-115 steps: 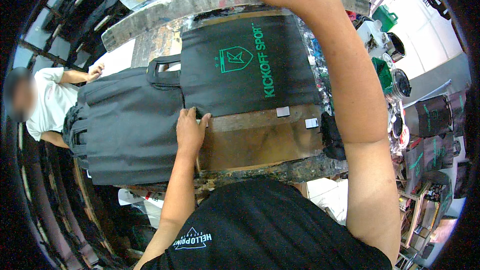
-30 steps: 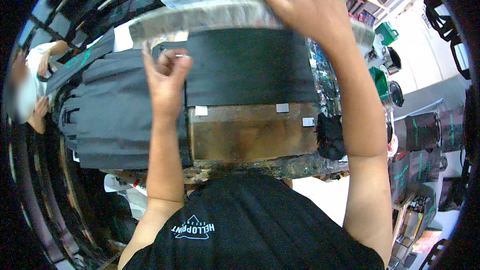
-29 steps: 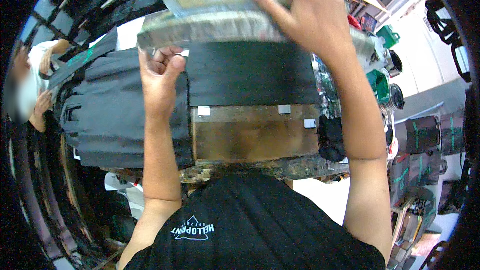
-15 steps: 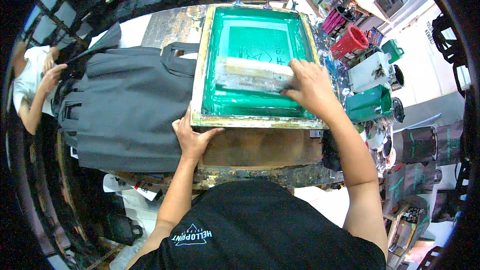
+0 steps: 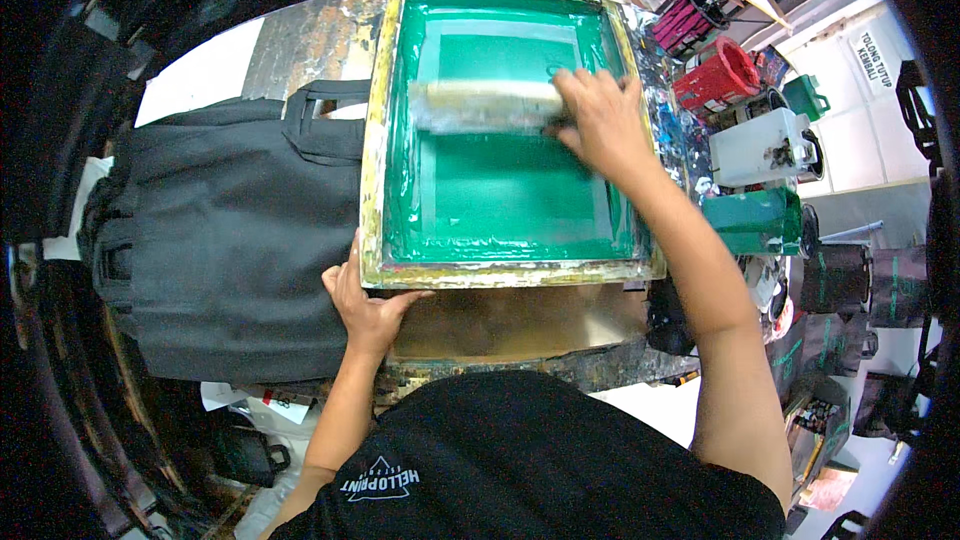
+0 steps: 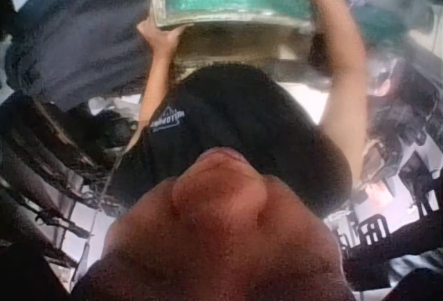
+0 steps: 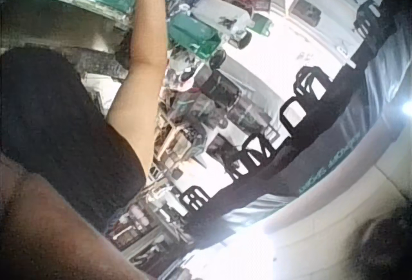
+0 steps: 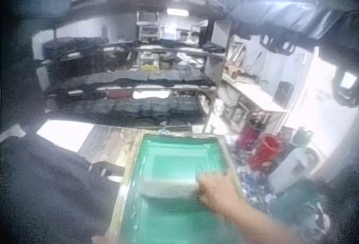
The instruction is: The person performs screen printing on black bags by placing a bag on the board, lowering the screen frame, dragging a squeegee across the mesh with ink, and lifting the frame to remove the printed bag.
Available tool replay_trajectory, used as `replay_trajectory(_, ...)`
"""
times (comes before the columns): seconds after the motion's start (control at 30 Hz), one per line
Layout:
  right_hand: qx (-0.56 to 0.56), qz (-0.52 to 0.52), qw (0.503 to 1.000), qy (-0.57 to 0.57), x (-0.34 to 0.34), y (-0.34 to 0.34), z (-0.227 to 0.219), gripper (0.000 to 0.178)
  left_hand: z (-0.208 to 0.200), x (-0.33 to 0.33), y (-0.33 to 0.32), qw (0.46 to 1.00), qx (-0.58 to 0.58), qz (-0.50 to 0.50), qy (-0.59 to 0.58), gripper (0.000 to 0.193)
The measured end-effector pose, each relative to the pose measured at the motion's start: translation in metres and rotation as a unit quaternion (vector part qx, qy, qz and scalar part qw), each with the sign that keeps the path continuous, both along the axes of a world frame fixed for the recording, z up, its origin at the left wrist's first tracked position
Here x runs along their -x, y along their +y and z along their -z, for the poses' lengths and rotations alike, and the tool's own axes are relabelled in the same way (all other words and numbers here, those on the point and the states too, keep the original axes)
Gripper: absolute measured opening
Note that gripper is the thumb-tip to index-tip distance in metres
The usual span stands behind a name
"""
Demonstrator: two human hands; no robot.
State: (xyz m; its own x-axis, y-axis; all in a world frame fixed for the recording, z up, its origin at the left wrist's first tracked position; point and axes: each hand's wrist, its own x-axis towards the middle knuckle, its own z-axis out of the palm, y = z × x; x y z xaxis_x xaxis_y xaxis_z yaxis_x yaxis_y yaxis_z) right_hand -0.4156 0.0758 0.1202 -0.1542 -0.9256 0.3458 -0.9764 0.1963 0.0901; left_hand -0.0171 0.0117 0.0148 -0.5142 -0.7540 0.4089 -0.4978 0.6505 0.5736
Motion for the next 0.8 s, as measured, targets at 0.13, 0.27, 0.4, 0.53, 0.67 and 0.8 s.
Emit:
replay_trajectory(0.13, -0.018, 0.016, 1.0, 0.018, 0.067, -0.073, 0.016, 0.069, -0.004, -0.001, 0.001, 1.0, -0.022, -0.008, -0.01, 0.125)
replay_trajectory(0.27, -0.015, 0.004, 1.0, 0.016, 0.114, -0.135, 0.016, 0.075, -0.006, -0.002, -0.001, 1.0, -0.018, 0.003, -0.018, 0.123)
replay_trajectory(0.4, -0.092, 0.052, 0.994, -0.016, 0.133, -0.172, 0.003, 0.076, -0.012, 0.001, -0.001, 1.0, -0.019, -0.024, -0.008, 0.119)
replay_trajectory(0.53, -0.076, 0.054, 0.996, 0.001, 0.138, -0.177, 0.0, 0.077, -0.04, 0.011, 0.0, 0.992, -0.053, -0.043, -0.103, 0.104)
replay_trajectory(0.67, 0.008, 0.062, 0.997, 0.043, 0.138, -0.172, 0.016, 0.076, -0.095, 0.034, -0.004, 0.974, -0.048, 0.012, -0.222, 0.118)
replay_trajectory(0.8, 0.079, 0.072, 0.992, 0.074, 0.136, -0.171, 0.033, 0.071, -0.143, 0.089, -0.047, 0.974, 0.065, 0.118, -0.182, 0.111)
